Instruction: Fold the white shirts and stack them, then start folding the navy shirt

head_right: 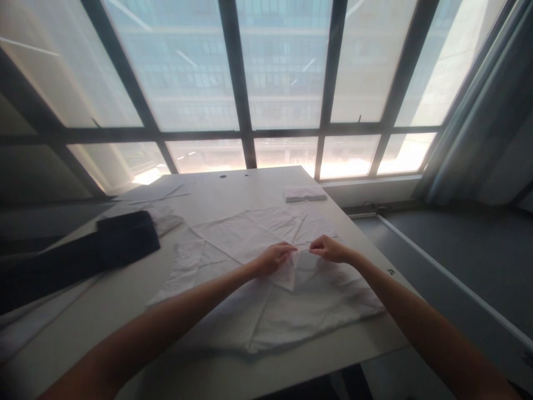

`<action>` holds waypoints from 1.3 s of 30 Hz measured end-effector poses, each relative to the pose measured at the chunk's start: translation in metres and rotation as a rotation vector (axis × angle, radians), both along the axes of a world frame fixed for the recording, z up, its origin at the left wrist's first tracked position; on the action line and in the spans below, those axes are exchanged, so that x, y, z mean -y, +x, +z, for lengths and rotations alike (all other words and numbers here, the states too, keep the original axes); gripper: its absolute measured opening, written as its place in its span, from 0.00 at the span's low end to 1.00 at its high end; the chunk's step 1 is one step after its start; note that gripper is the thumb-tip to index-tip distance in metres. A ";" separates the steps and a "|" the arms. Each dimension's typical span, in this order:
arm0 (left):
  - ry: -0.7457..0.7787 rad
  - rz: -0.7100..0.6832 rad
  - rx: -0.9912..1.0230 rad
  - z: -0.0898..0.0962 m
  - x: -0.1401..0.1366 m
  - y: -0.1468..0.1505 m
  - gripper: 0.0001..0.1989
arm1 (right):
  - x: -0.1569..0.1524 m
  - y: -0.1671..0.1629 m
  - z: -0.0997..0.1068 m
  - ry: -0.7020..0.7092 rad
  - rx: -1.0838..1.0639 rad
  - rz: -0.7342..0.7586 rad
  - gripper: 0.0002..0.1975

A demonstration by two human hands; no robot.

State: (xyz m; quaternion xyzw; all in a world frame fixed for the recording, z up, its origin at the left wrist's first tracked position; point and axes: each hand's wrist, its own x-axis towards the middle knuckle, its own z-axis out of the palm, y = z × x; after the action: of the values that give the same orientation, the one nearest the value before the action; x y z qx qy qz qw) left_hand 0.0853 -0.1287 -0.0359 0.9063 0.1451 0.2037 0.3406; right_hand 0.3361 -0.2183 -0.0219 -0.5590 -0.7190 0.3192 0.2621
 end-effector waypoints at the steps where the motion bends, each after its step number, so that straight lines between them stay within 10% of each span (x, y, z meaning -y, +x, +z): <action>1: -0.099 0.067 0.027 0.002 -0.002 -0.003 0.22 | -0.007 -0.002 -0.003 -0.003 0.001 -0.015 0.17; 7: -0.303 0.117 -0.025 0.005 0.000 -0.005 0.29 | -0.029 -0.014 -0.017 0.216 0.043 -0.219 0.26; 16: 0.296 0.315 -0.233 0.009 0.030 0.008 0.23 | -0.008 -0.041 -0.034 0.213 0.337 -0.728 0.23; 20: 0.539 0.093 -0.149 0.008 0.053 0.010 0.19 | -0.013 -0.042 -0.037 0.187 0.308 -0.768 0.23; 30: 0.470 0.100 -0.204 -0.020 0.048 0.006 0.23 | 0.010 0.004 -0.030 0.083 -0.193 -0.203 0.28; 39: 0.022 0.245 0.186 -0.021 0.031 0.013 0.19 | 0.014 0.001 -0.025 0.131 -0.225 -0.181 0.28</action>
State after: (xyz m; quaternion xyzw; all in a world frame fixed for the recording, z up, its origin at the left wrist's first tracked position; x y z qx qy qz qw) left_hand 0.0986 -0.1598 -0.0569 0.8626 0.2204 0.3286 0.3152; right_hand 0.3368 -0.2323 -0.0471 -0.5640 -0.6508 0.3074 0.4048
